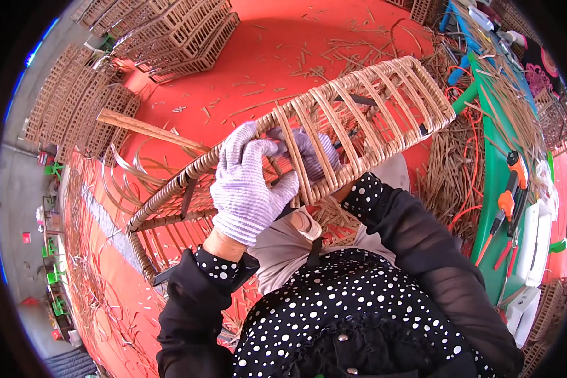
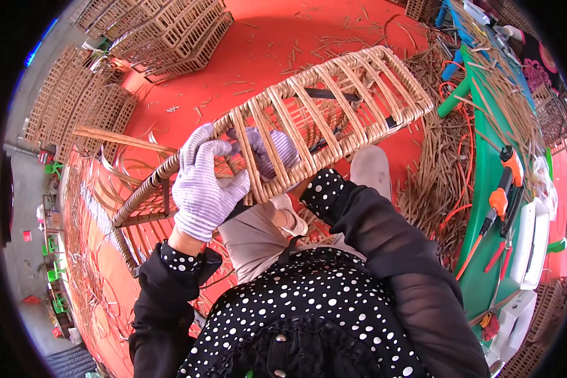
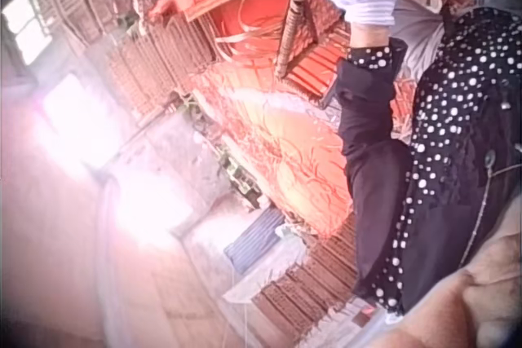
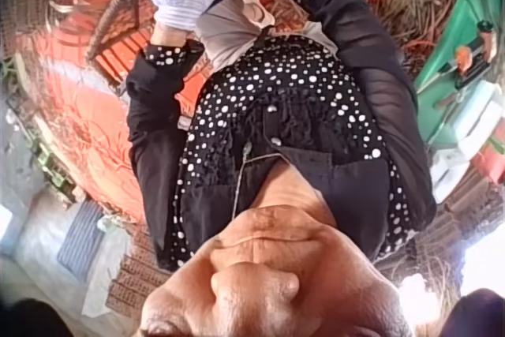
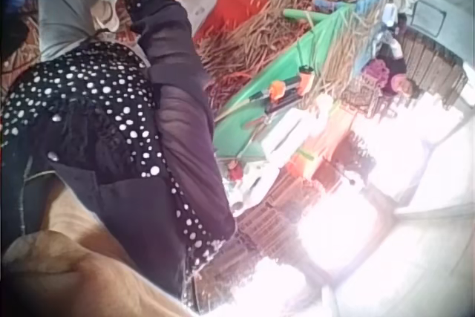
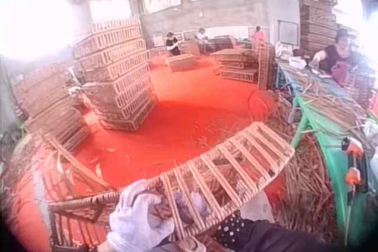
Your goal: The person weaves rattan strips around a metal frame, securing them with a pneumatic nailer and trimming excess material with shears. They use a wooden stick to tighten the weave and tuck loose ends by hand while rotating the frame to reach different sections.
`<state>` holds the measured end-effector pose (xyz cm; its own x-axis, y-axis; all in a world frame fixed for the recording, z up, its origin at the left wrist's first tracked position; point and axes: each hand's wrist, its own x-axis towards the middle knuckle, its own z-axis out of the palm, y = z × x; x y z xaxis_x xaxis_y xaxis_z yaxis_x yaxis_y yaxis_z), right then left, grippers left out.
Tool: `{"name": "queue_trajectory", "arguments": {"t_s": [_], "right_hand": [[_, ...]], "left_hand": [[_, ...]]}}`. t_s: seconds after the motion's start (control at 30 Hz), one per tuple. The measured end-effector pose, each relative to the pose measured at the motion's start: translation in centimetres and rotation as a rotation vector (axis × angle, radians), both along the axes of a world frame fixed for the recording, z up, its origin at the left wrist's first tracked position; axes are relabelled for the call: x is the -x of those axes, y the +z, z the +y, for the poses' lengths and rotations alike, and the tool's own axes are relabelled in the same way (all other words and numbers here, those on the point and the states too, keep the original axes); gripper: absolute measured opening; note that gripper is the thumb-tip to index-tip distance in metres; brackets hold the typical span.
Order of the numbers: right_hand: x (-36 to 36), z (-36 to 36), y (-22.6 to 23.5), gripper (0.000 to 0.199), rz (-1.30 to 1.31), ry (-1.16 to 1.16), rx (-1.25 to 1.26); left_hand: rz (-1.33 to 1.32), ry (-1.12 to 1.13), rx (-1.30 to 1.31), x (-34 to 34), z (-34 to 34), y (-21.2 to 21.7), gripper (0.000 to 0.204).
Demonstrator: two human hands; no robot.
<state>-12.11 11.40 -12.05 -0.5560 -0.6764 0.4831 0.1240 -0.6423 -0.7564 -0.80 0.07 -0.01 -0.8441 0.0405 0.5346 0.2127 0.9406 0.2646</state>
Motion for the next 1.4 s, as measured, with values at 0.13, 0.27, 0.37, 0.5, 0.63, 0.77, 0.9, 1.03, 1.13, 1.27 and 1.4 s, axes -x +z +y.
{"name": "queue_trajectory", "arguments": {"t_s": [0.13,0.27,0.37,0.5,0.63,0.77,0.9,1.03,1.13,1.27,1.4], "right_hand": [[1.1,-0.6,-0.5,0.045,0.485,-0.264,0.082],[1.2,-1.1,-0.7,0.079,0.336,0.003,0.259],[1.5,-1.2,-1.0,0.07,0.321,0.014,0.23],[1.2,-1.1,-1.5,0.058,0.271,-0.052,0.222],[-2.4,0.9,0.2,0.046,0.22,-0.285,-0.091],[-8.0,6.4,4.1,0.034,-0.171,-0.016,-0.785],[-10.2,8.0,6.0,0.031,-0.561,0.04,-0.412],[-10.5,6.0,5.5,0.025,-0.686,-0.03,-0.248],[-10.7,5.2,5.3,0.024,-0.677,-0.107,-0.28],[-11.1,5.4,5.7,0.023,-0.64,-0.109,-0.221],[-11.2,5.1,6.3,0.023,-0.785,-0.058,-0.191]], "left_hand": [[-0.059,0.041,0.016,0.4,0.1,0.2,0.045],[-0.086,0.015,0.113,0.7,0.9,-0.2,0.036],[-0.145,0.07,0.144,0.7,1.4,-0.5,0.029],[-0.196,0.003,-0.024,0.7,1.3,-0.7,0.02],[-0.148,-0.094,-0.435,-0.3,0.8,-0.3,0.013],[-0.113,-0.156,-0.874,-2.2,1.7,-0.2,0.011],[-0.048,-0.217,-1.108,-3.4,3.2,0.0,0.014],[-0.254,-0.162,-1.227,-4.3,2.9,1.0,0.015],[-0.259,-0.23,-1.29,-4.0,2.4,1.1,0.019],[-0.206,-0.202,-1.377,-3.8,2.4,0.6,0.021],[-0.171,-0.21,-1.439,-3.9,2.3,0.3,0.018]]}}
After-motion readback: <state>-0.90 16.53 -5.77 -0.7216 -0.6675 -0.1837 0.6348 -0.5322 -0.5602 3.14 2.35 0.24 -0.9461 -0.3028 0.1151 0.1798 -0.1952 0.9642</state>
